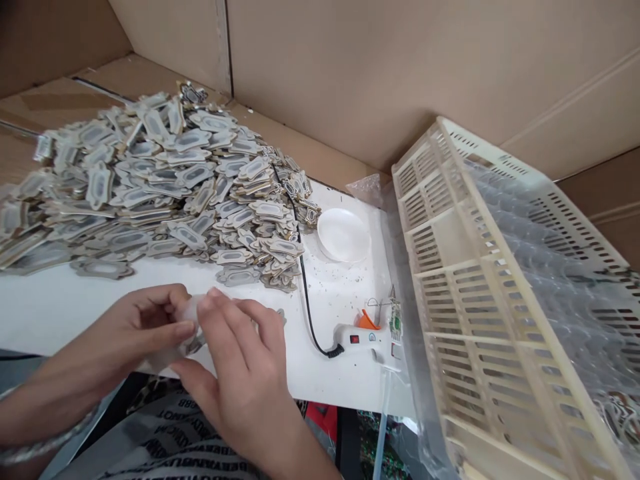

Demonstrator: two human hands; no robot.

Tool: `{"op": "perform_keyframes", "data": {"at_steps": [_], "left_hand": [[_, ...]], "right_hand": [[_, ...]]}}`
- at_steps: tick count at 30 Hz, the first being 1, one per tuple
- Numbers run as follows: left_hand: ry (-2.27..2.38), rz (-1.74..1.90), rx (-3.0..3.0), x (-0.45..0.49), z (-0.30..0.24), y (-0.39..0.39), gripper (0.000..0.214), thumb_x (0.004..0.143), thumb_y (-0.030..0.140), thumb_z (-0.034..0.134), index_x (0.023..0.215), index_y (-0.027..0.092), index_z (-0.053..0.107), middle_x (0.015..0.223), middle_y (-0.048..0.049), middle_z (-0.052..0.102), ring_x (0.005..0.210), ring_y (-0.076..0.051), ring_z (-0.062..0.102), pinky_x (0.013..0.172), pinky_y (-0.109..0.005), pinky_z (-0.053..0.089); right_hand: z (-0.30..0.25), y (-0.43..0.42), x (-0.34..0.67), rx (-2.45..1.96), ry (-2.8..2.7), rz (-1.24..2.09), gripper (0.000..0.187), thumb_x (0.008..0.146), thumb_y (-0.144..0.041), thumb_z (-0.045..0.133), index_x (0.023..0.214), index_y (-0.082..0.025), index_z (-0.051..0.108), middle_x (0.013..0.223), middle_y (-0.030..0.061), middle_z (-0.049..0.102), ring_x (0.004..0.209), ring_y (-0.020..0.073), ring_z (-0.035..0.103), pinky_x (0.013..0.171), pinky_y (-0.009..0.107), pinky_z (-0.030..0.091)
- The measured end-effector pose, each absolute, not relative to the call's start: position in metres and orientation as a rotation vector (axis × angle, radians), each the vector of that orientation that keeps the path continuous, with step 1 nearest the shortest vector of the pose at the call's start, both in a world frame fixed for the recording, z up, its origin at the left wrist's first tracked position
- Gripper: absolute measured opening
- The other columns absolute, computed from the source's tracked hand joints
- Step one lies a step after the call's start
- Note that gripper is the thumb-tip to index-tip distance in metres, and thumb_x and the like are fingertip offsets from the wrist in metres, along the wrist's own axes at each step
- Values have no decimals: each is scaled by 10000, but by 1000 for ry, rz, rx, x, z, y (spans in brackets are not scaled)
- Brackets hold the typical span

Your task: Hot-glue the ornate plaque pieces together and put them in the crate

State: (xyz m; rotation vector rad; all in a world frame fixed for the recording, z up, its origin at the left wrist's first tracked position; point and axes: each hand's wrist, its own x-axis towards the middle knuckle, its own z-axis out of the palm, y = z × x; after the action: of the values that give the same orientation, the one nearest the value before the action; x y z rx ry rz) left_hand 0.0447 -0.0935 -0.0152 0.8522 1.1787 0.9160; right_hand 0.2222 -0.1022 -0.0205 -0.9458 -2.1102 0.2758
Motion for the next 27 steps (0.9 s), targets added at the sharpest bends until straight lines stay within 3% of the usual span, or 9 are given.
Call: {"op": "perform_keyframes", "data": {"at_steps": [9,14,23,27], "left_hand": [[1080,965,835,52,-24,-95,251,697,386,849,710,198,683,653,29,624,616,-100,539,556,-160,439],[1186,967,911,54,-20,-97,169,715,370,815,795,229,770,713,-1,721,676,-137,612,626,-186,495],[1208,959,894,61,-18,-101,262,745,526,784,822,279,822,830,-18,783,910,-222,704,876,-247,544],[1084,953,574,63,-20,-108,340,717,582,801,802,252,810,822,-25,768,865,-189,682,807,-212,549]], "right_hand": [[-19,-96,222,-976,-2089,212,255,954,-270,637,1185,-166,666,1200,48,748,1064,216,624,944,355,563],[-20,-95,220,-951,-2061,187,212,939,-205,647,1138,-147,690,1158,49,766,1007,203,640,911,336,578],[-28,-92,218,-908,-2005,142,196,936,-179,658,1122,-124,687,1112,76,783,1011,177,702,925,323,585],[-27,-90,215,-892,-1951,116,171,955,-180,640,1114,-129,670,1049,76,799,995,142,731,916,288,577]]}}
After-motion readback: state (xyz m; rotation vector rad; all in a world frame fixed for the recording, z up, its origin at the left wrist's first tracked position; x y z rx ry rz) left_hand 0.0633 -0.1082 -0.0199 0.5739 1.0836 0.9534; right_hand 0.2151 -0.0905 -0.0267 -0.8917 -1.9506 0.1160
